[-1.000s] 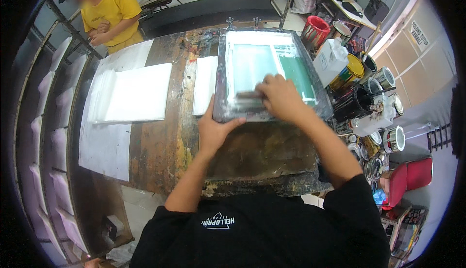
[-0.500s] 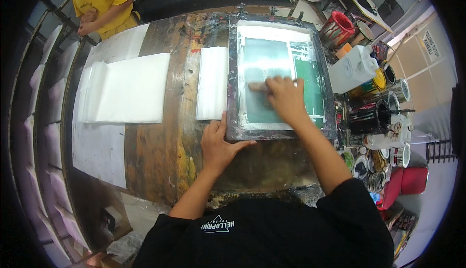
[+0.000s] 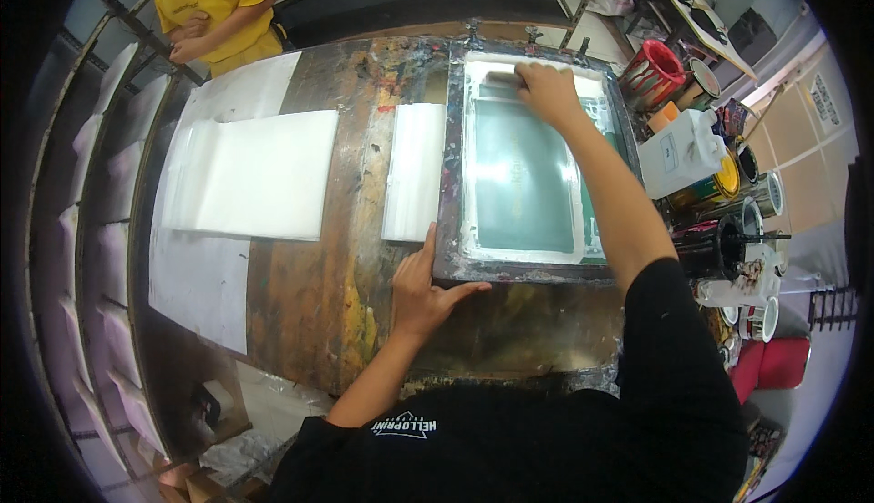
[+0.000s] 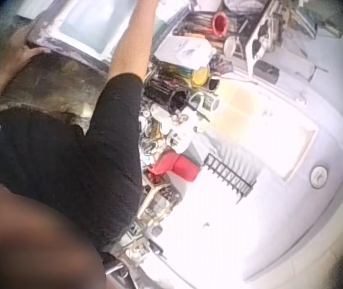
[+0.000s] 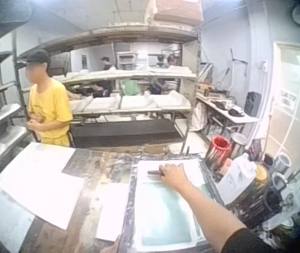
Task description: The person performs screen printing by placing white sheets on a table, aligning a screen frame, and using a squeegee to pull ink across the mesh. They repeat the process for multiple sheets, lifting the screen and moving each printed sheet aside.
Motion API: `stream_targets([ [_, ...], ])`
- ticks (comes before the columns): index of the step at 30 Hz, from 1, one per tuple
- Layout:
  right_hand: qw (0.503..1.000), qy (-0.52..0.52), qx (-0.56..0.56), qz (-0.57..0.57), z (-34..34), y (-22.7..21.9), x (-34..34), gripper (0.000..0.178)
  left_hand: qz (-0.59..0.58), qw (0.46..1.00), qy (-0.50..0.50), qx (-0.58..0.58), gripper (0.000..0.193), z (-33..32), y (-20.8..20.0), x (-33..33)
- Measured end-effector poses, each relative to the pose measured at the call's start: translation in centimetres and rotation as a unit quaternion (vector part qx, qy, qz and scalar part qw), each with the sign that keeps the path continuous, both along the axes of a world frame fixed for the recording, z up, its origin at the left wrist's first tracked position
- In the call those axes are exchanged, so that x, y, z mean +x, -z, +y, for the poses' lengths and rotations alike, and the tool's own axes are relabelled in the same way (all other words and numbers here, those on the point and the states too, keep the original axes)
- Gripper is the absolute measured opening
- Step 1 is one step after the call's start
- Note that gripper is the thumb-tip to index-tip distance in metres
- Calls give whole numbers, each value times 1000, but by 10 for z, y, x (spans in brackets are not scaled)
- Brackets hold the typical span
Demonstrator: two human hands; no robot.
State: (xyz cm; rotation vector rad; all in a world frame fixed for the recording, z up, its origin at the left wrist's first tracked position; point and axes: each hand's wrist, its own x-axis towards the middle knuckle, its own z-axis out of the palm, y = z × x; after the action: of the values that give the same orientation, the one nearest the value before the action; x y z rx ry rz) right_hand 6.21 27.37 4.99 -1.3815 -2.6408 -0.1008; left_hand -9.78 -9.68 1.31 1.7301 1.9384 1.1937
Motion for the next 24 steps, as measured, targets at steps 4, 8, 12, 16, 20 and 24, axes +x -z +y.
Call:
stream_targets([
  [4,999,-35,17,19,-85,-7,19,27,12,1000,-6,6,115,0,1,0],
  [8,998,-52,-37,5,-206,-34,45,33,-7,1000,-2,-14,112,-2,-4,1],
  [12,997,-35,-66,8,-281,-73,56,42,-108,993,-3,42,107,3,-27,9],
  [16,978,-51,159,121,-274,-132,47,53,-334,934,18,122,103,31,-72,21],
  [20,937,-46,302,168,-214,-182,27,61,-294,928,91,209,109,54,-101,16],
  [24,945,-45,280,163,-178,-219,20,69,270,961,18,-49,112,28,-66,17],
])
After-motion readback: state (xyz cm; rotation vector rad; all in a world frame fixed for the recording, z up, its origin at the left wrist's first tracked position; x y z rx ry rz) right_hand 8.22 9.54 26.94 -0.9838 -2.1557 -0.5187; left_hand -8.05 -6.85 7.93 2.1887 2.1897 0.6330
